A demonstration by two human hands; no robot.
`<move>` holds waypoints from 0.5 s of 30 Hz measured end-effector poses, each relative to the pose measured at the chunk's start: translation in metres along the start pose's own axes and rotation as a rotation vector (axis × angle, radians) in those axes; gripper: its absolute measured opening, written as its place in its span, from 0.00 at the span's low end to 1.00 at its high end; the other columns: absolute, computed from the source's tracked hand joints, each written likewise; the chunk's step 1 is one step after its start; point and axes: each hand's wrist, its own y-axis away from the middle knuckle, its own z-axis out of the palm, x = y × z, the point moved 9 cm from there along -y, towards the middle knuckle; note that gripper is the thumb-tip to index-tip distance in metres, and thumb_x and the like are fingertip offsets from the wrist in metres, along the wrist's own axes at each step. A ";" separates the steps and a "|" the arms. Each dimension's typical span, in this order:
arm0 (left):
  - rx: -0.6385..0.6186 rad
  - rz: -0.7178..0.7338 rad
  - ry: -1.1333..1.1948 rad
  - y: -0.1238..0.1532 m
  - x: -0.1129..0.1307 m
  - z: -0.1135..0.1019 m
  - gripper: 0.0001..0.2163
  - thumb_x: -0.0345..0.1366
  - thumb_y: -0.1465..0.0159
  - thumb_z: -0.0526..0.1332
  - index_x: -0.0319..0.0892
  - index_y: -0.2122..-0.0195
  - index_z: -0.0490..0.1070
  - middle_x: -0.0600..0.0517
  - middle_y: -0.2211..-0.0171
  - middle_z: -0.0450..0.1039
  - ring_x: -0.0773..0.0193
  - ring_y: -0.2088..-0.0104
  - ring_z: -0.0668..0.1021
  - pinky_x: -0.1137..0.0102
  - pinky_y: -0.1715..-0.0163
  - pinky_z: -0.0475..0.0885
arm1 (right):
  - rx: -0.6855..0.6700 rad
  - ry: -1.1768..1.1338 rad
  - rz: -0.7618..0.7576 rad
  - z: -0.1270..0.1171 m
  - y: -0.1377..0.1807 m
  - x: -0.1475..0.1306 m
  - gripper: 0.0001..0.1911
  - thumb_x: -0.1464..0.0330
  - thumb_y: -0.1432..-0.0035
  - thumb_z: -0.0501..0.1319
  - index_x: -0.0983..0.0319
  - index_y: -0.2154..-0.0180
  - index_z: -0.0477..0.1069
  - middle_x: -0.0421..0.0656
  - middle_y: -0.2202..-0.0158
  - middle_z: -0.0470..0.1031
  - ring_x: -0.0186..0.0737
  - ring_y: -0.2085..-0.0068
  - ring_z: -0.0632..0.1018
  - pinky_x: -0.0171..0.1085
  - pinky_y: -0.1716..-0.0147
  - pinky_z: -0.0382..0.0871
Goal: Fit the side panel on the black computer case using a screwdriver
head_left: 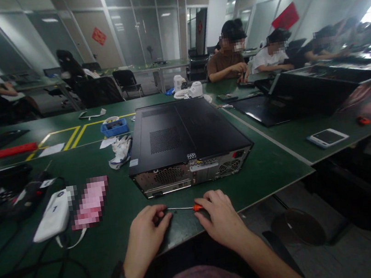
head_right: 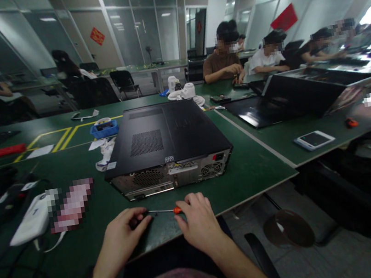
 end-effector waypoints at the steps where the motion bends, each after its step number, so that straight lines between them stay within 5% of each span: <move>1: 0.024 -0.009 0.008 0.000 -0.001 -0.004 0.10 0.44 0.39 0.65 0.46 0.62 0.80 0.51 0.68 0.79 0.58 0.67 0.79 0.65 0.65 0.72 | 0.012 -0.006 0.001 -0.001 0.000 0.001 0.16 0.66 0.36 0.63 0.58 0.47 0.76 0.48 0.54 0.72 0.49 0.52 0.70 0.45 0.53 0.65; 8: 0.325 -0.139 0.077 0.000 -0.017 -0.038 0.18 0.52 0.38 0.62 0.42 0.58 0.75 0.50 0.67 0.75 0.58 0.67 0.77 0.64 0.64 0.73 | 0.246 -0.102 -0.036 -0.027 0.003 0.011 0.14 0.65 0.36 0.63 0.62 0.50 0.75 0.50 0.55 0.74 0.50 0.53 0.73 0.48 0.53 0.70; 15: 0.606 -0.182 0.196 -0.015 -0.024 -0.075 0.28 0.56 0.35 0.57 0.38 0.43 0.66 0.40 0.48 0.72 0.50 0.47 0.75 0.55 0.45 0.70 | 0.776 -0.023 0.075 -0.115 0.008 0.049 0.20 0.60 0.36 0.62 0.65 0.47 0.71 0.55 0.52 0.73 0.54 0.48 0.73 0.54 0.46 0.67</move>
